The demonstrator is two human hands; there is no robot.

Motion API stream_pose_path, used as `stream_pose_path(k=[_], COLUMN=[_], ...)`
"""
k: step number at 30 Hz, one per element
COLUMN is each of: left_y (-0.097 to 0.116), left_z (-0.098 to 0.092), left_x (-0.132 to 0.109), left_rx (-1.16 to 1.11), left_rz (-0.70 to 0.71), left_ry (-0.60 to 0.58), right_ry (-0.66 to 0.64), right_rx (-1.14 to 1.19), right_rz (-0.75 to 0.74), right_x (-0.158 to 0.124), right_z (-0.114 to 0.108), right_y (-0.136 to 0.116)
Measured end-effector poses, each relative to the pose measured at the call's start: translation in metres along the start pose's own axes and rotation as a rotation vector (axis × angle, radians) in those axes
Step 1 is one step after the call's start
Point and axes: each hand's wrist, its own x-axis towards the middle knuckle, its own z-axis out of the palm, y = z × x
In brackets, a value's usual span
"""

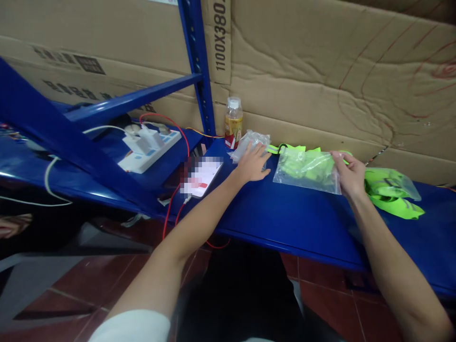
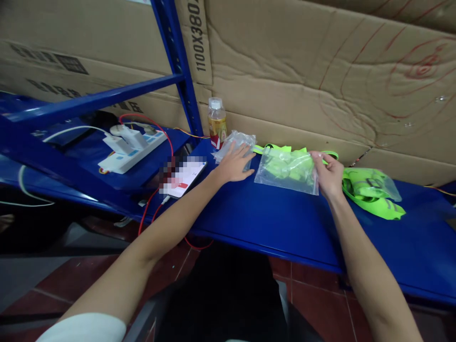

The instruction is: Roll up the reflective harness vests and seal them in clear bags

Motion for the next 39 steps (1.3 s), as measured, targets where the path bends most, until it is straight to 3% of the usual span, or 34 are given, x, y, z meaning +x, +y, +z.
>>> stream_pose_path(k=[6,10,13,17,22,32,39], left_y=[0.043,0.076,0.09,0.091,0.085,0.085,0.095], left_z=[-0.014,-0.007,0.007,0.019,0.018,0.01,-0.003], left_x=[0.0,-0.006,-0.011,-0.012,-0.007,-0.012,-0.016], left_rx=[-0.071,-0.177,-0.216,-0.332,-0.345,-0.234,-0.388], left_rz=[0.069,0.099,0.197,0.215,0.311,0.423,0.206], left_ry=[0.156,0.242,0.186,0.158,0.198,0.166,0.279], right_ry=[0.154,-0.023,-0.184,-0.301,-0.373,-0.183,-0.126], right_rx=[0.082,0.102,0.164,0.213,0.119,0.024,-0.012], right_rz=[-0.044,0.029,0.068,0.039,-0.038,-0.173,-0.207], right_x=[-0.007,-0.016,-0.028,-0.043,-0.06,-0.069,-0.065], right_z=[-0.006,0.007,0.022,0.041,0.054,0.049,0.041], right_y=[0.013,0.01,0.009,0.008,-0.001,-0.01,0.002])
